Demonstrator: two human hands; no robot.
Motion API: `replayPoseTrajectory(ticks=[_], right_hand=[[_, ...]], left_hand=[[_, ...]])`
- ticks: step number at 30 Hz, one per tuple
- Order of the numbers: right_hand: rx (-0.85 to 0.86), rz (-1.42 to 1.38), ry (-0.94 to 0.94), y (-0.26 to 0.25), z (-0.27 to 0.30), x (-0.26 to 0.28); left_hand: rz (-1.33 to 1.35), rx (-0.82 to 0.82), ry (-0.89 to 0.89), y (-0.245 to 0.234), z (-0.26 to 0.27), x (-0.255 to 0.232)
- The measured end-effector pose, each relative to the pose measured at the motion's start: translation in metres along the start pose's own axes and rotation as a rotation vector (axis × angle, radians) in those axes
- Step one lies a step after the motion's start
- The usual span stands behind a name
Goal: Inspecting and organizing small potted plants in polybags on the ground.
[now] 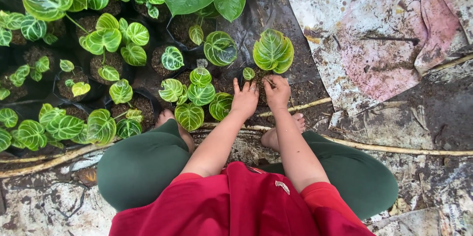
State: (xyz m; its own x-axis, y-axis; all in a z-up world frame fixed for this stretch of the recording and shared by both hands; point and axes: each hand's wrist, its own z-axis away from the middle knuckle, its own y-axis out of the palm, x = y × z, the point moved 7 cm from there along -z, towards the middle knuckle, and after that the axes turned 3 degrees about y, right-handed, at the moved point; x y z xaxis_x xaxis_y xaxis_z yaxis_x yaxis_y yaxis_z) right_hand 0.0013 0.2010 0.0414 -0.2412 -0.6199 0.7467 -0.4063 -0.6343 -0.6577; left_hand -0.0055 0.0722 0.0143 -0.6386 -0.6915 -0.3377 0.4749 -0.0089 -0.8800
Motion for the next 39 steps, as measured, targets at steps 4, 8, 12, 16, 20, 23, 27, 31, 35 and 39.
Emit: replayPoseTrajectory(ticks=[4, 8, 12, 16, 20, 23, 27, 31, 35, 39], right_hand=[[-0.037, -0.011, 0.012, -0.017, 0.002, 0.008], [0.227, -0.098, 0.218, -0.016, 0.018, 0.009], [0.737, 0.417, 0.159, 0.001, 0.057, 0.008], [1.074, 0.611, 0.160, 0.027, 0.106, -0.022], [1.227, 0.743, 0.205, 0.027, 0.111, -0.019], [0.973, 0.672, 0.210, 0.008, 0.079, 0.011], [0.410, 0.796, 0.039, -0.011, 0.035, 0.017], [0.465, 0.863, 0.179, -0.015, 0.035, 0.032], [0.499, 0.882, 0.294, -0.004, 0.033, 0.016], [0.469, 0.786, 0.283, 0.007, 0.029, -0.003]], left_hand=[[-0.016, -0.026, 0.020, -0.012, 0.007, -0.001], [0.004, -0.155, 0.036, -0.002, 0.006, 0.005], [-0.005, -0.244, 0.047, 0.010, 0.001, 0.014], [0.001, -0.249, 0.038, 0.029, -0.005, 0.019], [0.016, -0.253, 0.037, 0.030, -0.004, 0.020], [0.005, -0.262, 0.047, 0.036, -0.003, 0.018], [-0.031, -0.288, 0.072, 0.035, -0.005, 0.013], [-0.014, -0.098, 0.067, 0.026, 0.000, 0.000], [-0.063, 0.009, 0.007, 0.032, 0.001, -0.001], [-0.059, 0.048, -0.022, 0.038, -0.005, 0.002]])
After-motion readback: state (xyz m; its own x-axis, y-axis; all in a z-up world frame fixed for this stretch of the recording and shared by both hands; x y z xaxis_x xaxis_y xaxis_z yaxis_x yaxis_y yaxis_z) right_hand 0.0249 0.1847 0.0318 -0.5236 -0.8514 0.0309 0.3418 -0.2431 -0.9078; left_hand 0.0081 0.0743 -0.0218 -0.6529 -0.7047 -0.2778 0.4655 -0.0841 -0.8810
